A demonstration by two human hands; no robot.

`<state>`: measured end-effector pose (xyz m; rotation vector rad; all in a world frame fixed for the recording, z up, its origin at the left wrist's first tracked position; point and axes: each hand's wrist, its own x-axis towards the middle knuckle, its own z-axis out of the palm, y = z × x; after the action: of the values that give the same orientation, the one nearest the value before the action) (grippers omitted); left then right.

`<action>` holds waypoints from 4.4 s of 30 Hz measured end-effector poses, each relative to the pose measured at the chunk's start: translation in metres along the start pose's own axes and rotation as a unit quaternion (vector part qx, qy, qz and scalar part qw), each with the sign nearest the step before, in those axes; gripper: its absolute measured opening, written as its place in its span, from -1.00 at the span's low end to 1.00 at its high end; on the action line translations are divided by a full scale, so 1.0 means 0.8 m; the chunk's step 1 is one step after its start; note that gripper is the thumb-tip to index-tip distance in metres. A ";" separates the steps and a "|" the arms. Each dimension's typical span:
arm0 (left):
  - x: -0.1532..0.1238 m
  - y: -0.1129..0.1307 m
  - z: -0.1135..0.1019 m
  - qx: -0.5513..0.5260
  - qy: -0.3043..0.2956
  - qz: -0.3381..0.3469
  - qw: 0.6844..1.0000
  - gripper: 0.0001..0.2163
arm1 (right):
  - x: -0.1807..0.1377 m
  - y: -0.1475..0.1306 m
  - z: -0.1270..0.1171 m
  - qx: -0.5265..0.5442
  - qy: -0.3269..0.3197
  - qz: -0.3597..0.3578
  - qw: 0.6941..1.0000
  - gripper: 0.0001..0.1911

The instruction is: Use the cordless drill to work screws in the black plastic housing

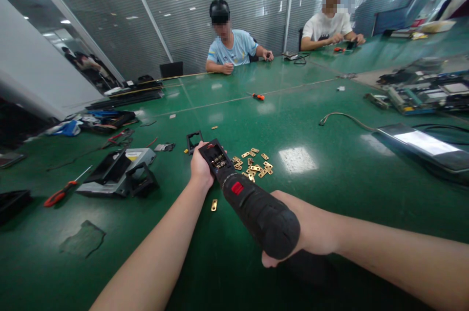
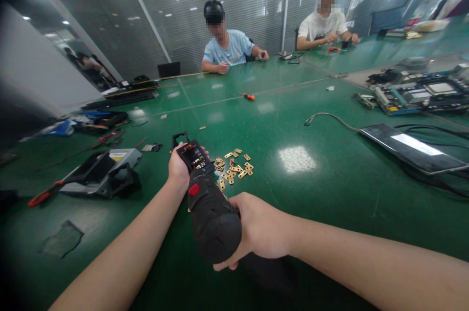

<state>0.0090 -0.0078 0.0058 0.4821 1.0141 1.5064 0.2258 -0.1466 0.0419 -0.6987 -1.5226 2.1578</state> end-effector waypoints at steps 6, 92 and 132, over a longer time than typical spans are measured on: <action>0.001 -0.001 -0.001 -0.013 0.007 -0.011 1.000 -0.77 | 0.001 0.000 0.000 0.000 -0.002 0.004 1.000 -0.61; 0.005 -0.002 -0.008 -0.006 -0.011 -0.017 1.000 -0.75 | 0.004 0.001 0.004 0.048 0.010 0.020 0.999 -0.50; 0.005 -0.002 -0.006 0.000 -0.008 -0.023 1.000 -0.73 | 0.000 0.005 0.001 0.053 0.008 0.011 0.998 -0.57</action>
<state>0.0051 -0.0055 0.0007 0.4670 1.0071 1.4601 0.2251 -0.1481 0.0382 -0.6978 -1.3867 2.2253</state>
